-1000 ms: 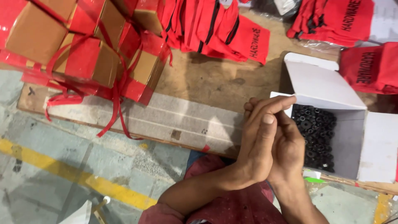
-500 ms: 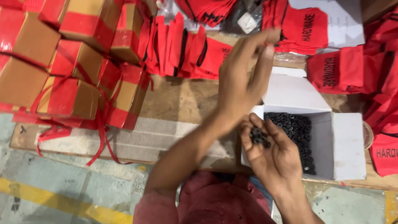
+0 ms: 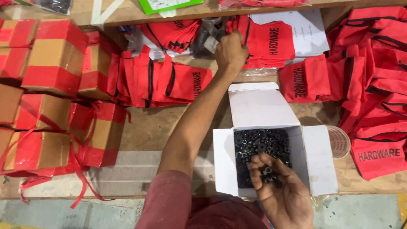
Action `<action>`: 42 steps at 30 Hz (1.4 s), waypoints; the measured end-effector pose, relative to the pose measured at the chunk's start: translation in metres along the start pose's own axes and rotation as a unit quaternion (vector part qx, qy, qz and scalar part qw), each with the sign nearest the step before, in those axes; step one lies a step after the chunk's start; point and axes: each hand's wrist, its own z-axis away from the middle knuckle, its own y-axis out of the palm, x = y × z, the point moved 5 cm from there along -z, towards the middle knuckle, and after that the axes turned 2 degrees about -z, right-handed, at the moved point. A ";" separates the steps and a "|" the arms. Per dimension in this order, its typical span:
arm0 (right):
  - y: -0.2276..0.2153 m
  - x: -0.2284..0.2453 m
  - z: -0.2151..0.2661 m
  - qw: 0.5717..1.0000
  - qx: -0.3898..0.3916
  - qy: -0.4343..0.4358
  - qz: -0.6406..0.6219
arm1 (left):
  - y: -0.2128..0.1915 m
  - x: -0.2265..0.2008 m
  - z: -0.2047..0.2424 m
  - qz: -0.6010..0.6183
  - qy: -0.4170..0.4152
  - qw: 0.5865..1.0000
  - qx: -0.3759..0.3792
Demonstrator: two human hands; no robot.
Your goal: Counting and placing small black hardware components into small red fabric pouches on a workbench.
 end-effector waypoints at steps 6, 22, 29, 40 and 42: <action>0.007 -0.003 -0.005 0.975 0.193 0.083 -0.069 | -0.042 -0.033 0.018 0.139 0.117 0.979 -0.092; 0.116 -0.005 -0.010 0.895 0.247 0.050 0.369 | -0.309 -0.027 0.219 0.185 0.184 0.947 -0.185; 0.185 -0.062 0.001 0.660 0.319 -0.129 0.668 | -0.325 -0.016 0.252 0.130 0.136 0.965 -0.184; 0.182 -0.087 -0.013 0.756 0.340 0.053 0.556 | -0.331 0.020 0.278 0.240 0.067 0.954 -0.166; 0.176 -0.096 -0.018 0.783 0.319 0.169 0.506 | -0.312 0.041 0.282 0.387 -0.073 0.918 -0.036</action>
